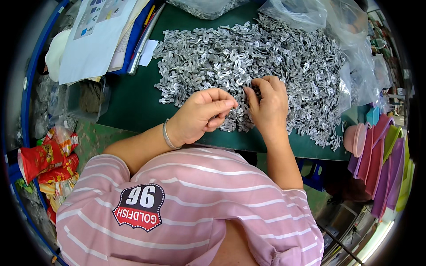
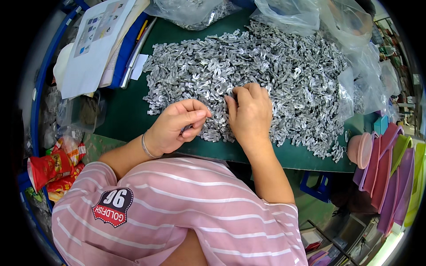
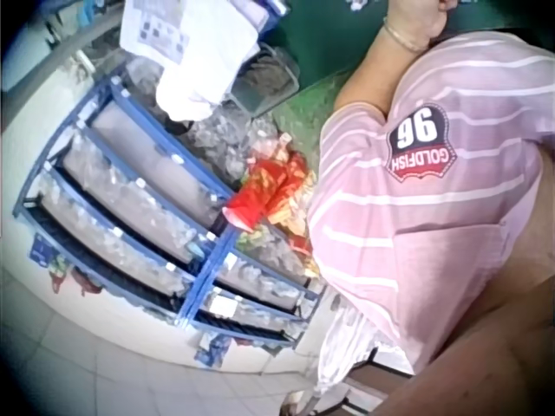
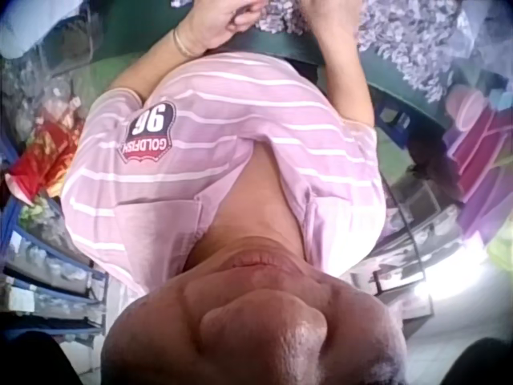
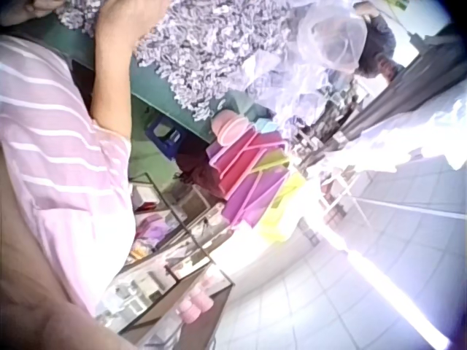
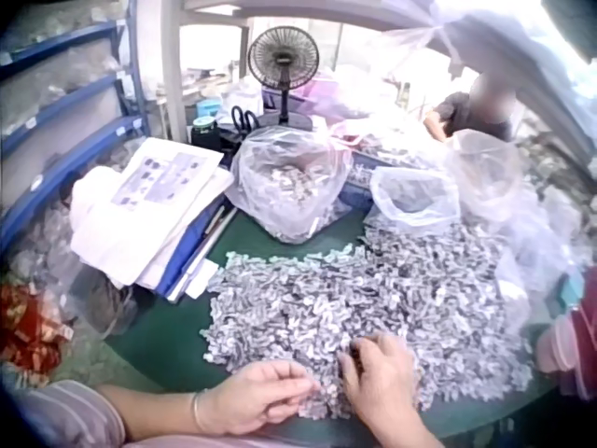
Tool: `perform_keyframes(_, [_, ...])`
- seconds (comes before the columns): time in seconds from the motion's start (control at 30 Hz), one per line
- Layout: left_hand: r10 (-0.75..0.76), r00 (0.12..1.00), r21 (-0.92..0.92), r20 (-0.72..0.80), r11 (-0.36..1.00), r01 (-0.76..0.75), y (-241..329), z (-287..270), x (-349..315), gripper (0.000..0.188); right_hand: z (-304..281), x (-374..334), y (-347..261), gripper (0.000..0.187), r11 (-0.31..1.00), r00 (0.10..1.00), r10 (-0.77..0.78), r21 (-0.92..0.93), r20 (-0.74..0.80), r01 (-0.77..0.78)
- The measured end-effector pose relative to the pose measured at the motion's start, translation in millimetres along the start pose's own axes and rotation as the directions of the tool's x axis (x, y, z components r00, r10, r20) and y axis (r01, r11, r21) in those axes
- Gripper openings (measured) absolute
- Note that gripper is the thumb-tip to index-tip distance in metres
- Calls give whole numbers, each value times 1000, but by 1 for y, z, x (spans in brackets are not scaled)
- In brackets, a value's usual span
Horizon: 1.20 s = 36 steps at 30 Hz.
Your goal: The person picks up metal clips from a large pile on a desk, turns them over by hand, and sets them back down.
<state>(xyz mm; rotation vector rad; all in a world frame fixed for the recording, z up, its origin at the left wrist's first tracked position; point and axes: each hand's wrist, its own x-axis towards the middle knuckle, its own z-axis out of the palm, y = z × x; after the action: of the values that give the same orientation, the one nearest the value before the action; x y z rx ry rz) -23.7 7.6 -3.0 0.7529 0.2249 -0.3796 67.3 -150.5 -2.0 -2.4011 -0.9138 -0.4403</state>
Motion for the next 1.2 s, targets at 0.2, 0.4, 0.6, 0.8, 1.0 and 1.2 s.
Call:
perform_keyframes(0.2, [201, 975, 237, -93, 956, -174, 1, 9, 2, 12, -2, -3, 4, 14, 994, 998, -68, 85, -8, 68])
perform_keyframes(0.4, [560, 828, 575, 36, 666, -475, -4, 8, 5, 20, -7, -20, -20, 16, 514, 960, 221, 816, 171, -263])
perform_keyframes(0.6, [585, 809, 602, 65, 623, -499, 1, 13, -1, 16, -8, -14, -18, 18, 782, 979, -174, 588, -109, 205])
perform_keyframes(0.8, [606, 788, 658, 111, 549, -515, 5, 9, 6, 13, -7, -18, -9, 26, 612, 997, 13, 789, -75, 52])
perform_keyframes(1.0, [251, 965, 358, -75, 910, -209, 4, 6, 13, 18, -8, -18, -10, 42, 374, 995, 95, 927, -26, -12])
perform_keyframes(1.2, [165, 983, 290, -76, 947, -137, 5, 7, 17, 20, -8, -16, -13, 29, 469, 993, 92, 883, -70, 19])
